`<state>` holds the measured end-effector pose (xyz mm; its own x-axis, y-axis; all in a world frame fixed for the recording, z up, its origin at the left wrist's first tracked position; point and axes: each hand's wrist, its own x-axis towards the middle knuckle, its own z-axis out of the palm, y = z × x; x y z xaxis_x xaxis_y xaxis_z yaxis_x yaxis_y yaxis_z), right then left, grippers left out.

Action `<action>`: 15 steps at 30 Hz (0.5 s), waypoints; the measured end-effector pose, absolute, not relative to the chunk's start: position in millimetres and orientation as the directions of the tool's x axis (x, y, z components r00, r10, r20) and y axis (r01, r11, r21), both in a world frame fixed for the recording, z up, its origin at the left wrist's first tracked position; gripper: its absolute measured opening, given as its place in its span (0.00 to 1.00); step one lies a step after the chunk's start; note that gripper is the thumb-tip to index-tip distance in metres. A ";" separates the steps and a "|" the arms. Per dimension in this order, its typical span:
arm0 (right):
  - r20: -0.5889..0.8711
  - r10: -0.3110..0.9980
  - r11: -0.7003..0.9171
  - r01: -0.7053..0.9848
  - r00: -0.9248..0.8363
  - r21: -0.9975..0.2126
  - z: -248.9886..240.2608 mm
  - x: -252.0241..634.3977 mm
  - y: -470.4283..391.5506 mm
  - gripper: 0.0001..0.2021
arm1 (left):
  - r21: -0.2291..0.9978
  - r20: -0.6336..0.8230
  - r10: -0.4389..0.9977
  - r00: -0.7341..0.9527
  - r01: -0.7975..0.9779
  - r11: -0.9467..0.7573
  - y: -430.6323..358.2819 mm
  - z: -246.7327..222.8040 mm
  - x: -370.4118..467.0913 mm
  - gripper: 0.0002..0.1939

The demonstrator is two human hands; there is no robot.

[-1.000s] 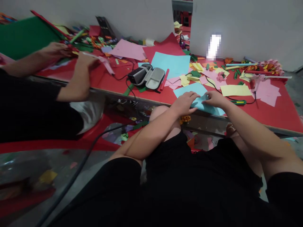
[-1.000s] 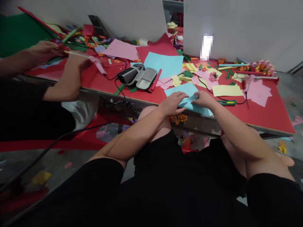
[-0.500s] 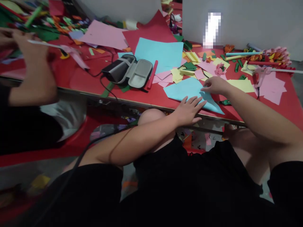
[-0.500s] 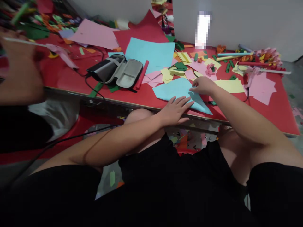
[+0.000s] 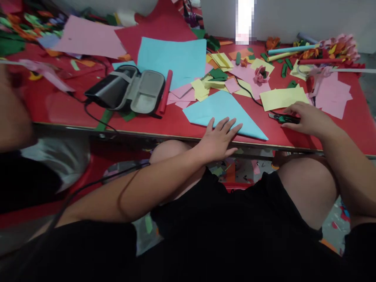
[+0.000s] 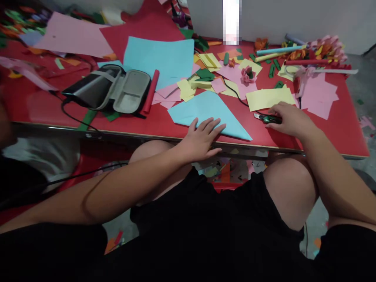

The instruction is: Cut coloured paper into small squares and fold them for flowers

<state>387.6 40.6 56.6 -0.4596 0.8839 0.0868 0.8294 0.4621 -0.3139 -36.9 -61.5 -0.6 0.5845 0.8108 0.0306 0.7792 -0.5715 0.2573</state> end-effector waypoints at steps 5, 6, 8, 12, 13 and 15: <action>0.014 0.775 0.594 0.720 -0.632 -0.358 85.0 332.8 7.8 0.20 | 0.248 0.020 0.813 0.581 0.785 -0.567 -56.9 -2.0 -36.1 0.55; 0.003 0.742 0.619 0.683 -0.670 -0.388 87.2 322.7 2.8 0.21 | 0.252 0.015 0.814 0.581 0.785 -0.566 -56.4 -2.0 -35.8 0.55; -0.024 0.678 0.655 0.619 -0.735 -0.432 86.2 307.9 -2.6 0.23 | 0.268 0.013 0.815 0.580 0.783 -0.562 -55.6 -2.2 -35.4 0.55; -0.048 0.571 0.703 0.518 -0.820 -0.487 72.2 298.0 3.6 0.27 | 0.299 0.039 0.819 0.573 0.775 -0.557 -53.0 -4.7 -34.8 0.55; -0.045 0.558 0.709 0.504 -0.828 -0.493 68.4 298.1 7.2 0.28 | 0.303 0.044 0.819 0.572 0.774 -0.557 -52.1 -5.7 -34.9 0.55; -0.050 0.556 0.708 0.504 -0.830 -0.495 61.8 299.5 14.6 0.31 | 0.313 0.058 0.819 0.571 0.768 -0.558 -49.6 -7.5 -35.5 0.54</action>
<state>299.5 14.6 61.8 -0.8296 0.5561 -0.0502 0.5043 0.7076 -0.4950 -35.5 -49.6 -7.5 0.5713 0.8187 0.0577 0.7684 -0.5583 0.3129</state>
